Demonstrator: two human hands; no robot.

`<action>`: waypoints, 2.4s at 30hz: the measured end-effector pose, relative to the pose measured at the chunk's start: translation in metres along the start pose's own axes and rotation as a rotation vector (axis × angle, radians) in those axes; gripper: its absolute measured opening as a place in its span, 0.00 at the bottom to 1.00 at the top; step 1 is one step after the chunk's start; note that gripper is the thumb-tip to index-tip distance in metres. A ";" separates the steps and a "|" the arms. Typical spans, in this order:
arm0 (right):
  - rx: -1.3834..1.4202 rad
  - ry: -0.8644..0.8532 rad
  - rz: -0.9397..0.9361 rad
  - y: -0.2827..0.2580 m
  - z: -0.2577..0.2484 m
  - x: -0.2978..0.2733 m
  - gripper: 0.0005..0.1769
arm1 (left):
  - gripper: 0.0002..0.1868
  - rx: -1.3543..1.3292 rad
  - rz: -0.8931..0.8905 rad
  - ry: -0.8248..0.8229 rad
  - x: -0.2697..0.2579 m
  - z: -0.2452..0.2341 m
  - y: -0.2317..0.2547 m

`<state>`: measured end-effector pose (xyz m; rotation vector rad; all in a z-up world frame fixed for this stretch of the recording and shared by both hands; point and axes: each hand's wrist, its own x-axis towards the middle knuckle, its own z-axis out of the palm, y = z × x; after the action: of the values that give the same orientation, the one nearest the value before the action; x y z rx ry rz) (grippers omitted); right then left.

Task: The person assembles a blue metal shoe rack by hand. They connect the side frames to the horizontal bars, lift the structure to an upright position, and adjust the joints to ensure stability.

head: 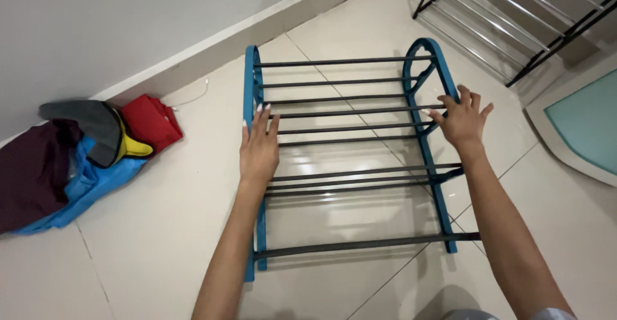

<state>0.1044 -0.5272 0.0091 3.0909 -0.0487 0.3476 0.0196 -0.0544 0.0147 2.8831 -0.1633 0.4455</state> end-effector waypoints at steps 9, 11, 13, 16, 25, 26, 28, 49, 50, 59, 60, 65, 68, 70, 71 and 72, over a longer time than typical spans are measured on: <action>0.355 0.067 -0.458 -0.150 -0.037 -0.076 0.40 | 0.28 -0.395 -0.164 0.032 -0.076 -0.059 0.001; 0.539 0.010 -0.637 -0.188 -0.051 -0.108 0.34 | 0.27 -0.509 -0.128 0.128 -0.090 -0.061 0.005; 0.622 -0.276 -0.625 -0.214 -0.063 -0.126 0.20 | 0.27 -0.561 -0.190 0.084 -0.087 -0.056 0.004; 0.663 -0.159 -0.638 -0.233 -0.072 -0.129 0.14 | 0.29 -0.552 -0.232 0.036 -0.077 -0.048 0.002; 0.758 -0.041 -0.715 -0.254 -0.061 -0.097 0.09 | 0.34 -0.802 -0.226 0.256 -0.042 -0.016 0.006; 0.761 -0.025 -0.721 -0.255 -0.060 -0.094 0.09 | 0.34 -0.816 -0.243 0.256 -0.038 -0.013 0.007; 0.763 0.006 -0.728 -0.254 -0.059 -0.087 0.09 | 0.35 -0.849 -0.268 0.237 -0.030 -0.009 0.010; 0.789 0.041 -0.715 -0.287 -0.047 -0.073 0.07 | 0.25 -0.794 -0.297 0.305 -0.015 0.026 0.009; 0.769 0.027 -0.707 -0.288 -0.046 -0.072 0.08 | 0.25 -0.795 -0.300 0.301 -0.014 0.026 0.009; 0.687 -0.028 -0.683 -0.287 -0.037 -0.071 0.10 | 0.22 -0.734 -0.239 0.314 -0.013 0.013 0.014; 0.686 -0.043 -0.678 -0.287 -0.036 -0.071 0.10 | 0.23 -0.723 -0.256 0.299 -0.011 0.011 0.015; 0.742 -0.006 -0.742 -0.278 -0.035 -0.075 0.10 | 0.25 -0.532 -0.263 0.239 -0.010 0.003 0.022; 0.707 0.038 -0.749 -0.254 -0.036 -0.076 0.12 | 0.25 -0.116 -0.074 0.315 -0.008 0.001 0.028; 0.687 0.007 -0.691 -0.225 -0.037 -0.076 0.10 | 0.15 -0.020 0.090 0.292 -0.011 0.001 0.033; 0.649 -0.009 -0.677 -0.208 -0.039 -0.075 0.10 | 0.11 0.024 0.177 0.290 -0.008 0.000 0.036; 0.611 -0.026 -0.663 -0.191 -0.041 -0.075 0.10 | 0.09 -0.003 0.204 0.209 -0.006 -0.001 0.037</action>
<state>0.0290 -0.3333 0.0270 3.3916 1.2633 0.3284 0.0080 -0.0894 0.0212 2.8038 -0.4243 0.7770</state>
